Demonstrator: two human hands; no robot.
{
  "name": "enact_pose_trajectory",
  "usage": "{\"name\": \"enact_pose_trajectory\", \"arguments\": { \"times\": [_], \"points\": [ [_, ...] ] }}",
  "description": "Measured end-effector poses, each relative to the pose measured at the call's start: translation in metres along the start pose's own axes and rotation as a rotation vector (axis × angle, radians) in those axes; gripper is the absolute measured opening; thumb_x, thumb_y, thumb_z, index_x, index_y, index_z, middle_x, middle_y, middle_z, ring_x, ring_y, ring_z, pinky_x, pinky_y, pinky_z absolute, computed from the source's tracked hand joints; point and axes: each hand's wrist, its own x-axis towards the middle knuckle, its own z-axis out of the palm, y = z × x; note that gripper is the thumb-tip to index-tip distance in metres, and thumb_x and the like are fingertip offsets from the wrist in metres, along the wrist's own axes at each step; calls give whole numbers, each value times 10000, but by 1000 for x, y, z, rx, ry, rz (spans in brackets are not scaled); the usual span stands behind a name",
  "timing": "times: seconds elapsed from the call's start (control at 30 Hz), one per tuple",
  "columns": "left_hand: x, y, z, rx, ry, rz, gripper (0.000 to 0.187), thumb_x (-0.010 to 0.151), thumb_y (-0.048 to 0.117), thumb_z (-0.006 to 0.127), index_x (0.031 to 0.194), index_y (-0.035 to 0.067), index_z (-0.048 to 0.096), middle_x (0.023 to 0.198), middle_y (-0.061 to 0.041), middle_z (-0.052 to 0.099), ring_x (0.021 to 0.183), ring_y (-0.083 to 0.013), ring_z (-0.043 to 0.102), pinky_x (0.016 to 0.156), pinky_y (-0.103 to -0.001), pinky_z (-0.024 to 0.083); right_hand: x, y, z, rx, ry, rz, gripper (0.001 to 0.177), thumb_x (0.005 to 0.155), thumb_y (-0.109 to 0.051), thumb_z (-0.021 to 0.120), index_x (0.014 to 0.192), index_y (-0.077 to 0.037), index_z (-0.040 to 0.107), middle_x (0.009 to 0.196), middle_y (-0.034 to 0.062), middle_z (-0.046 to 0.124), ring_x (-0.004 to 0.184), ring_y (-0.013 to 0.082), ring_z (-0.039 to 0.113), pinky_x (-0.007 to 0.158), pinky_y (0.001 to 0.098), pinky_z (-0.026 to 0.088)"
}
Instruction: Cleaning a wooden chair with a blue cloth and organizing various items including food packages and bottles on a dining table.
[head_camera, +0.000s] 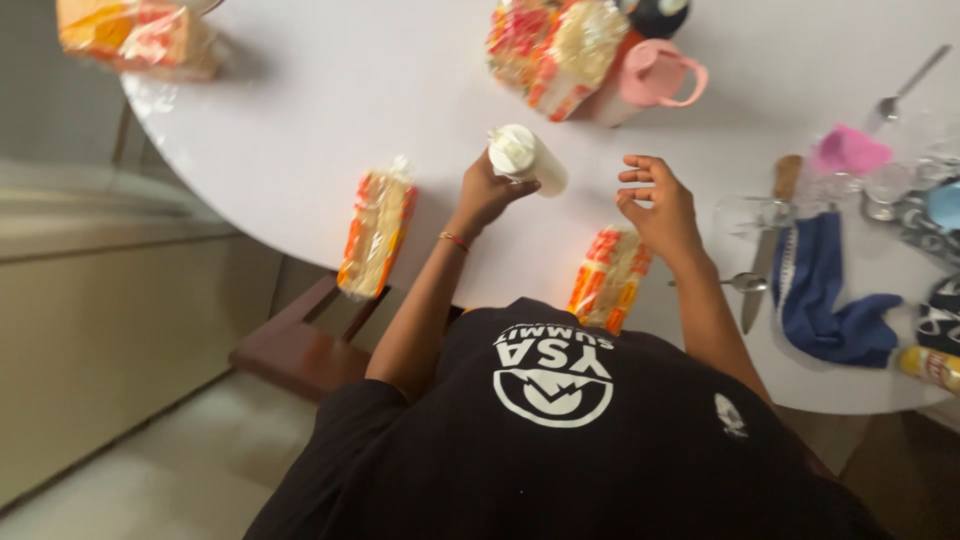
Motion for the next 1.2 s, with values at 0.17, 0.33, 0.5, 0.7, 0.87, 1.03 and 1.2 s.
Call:
{"name": "enact_pose_trajectory", "arguments": {
  "times": [0.17, 0.33, 0.5, 0.7, 0.87, 1.03, 1.2],
  "points": [
    [-23, 33, -47, -303, -117, -420, 486, 837, 187, 837, 1223, -41, 648, 1083, -126, 736, 918, -194, 732, 843, -356, 639, 5, -15, 14, 477, -147, 208, 482, 934, -17, 633, 1401, -41, 518, 1245, 94, 632, 1055, 162, 692, 834, 301, 597],
    [-26, 20, -44, -374, -37, -365, 506, 807, 187, 838, 1218, -19, 629, 1095, -101, 729, 942, -186, 742, 830, -341, 648, 7, -28, 24, 485, -206, 236, 453, 945, -19, 623, 1385, -51, 523, 1226, 94, 642, 1038, 167, 693, 836, 317, 607],
    [-12, 23, -52, -32, 100, -117, 616, 729, 167, 903, 1260, 14, 630, 1140, -124, 750, 1006, -225, 741, 864, -357, 610, 5, -28, 25, 445, -231, 247, 423, 960, -29, 609, 1378, -52, 547, 1224, 85, 649, 1040, 157, 682, 838, 311, 592],
    [18, 32, -103, 492, 395, 4, 709, 652, 163, 977, 1246, 34, 613, 1137, -174, 710, 1051, -331, 700, 884, -411, 594, 3, -19, 17, 436, -212, 271, 407, 967, -33, 607, 1370, -58, 550, 1210, 80, 658, 1025, 154, 681, 832, 314, 585],
    [17, 49, -148, 253, 267, -41, 718, 660, 143, 923, 1293, 51, 596, 1181, -112, 755, 1105, -263, 748, 944, -365, 589, 6, -16, 16, 429, -189, 309, 408, 962, -24, 611, 1364, -57, 550, 1211, 81, 657, 1016, 160, 681, 833, 321, 590],
    [1, 50, -139, 390, 187, -137, 742, 637, 169, 952, 1289, 67, 613, 1158, -106, 762, 1080, -272, 732, 934, -377, 578, 10, -13, 20, 425, -190, 321, 401, 967, -28, 608, 1363, -58, 553, 1209, 83, 662, 1005, 155, 685, 817, 318, 588],
    [-8, 31, -124, 478, 218, -247, 747, 624, 189, 946, 1295, 108, 630, 1133, -106, 771, 1061, -297, 724, 899, -403, 567, 13, -13, 20, 415, -213, 303, 388, 980, -35, 607, 1365, -54, 559, 1200, 85, 666, 1000, 154, 686, 812, 308, 587]
  ]
}}
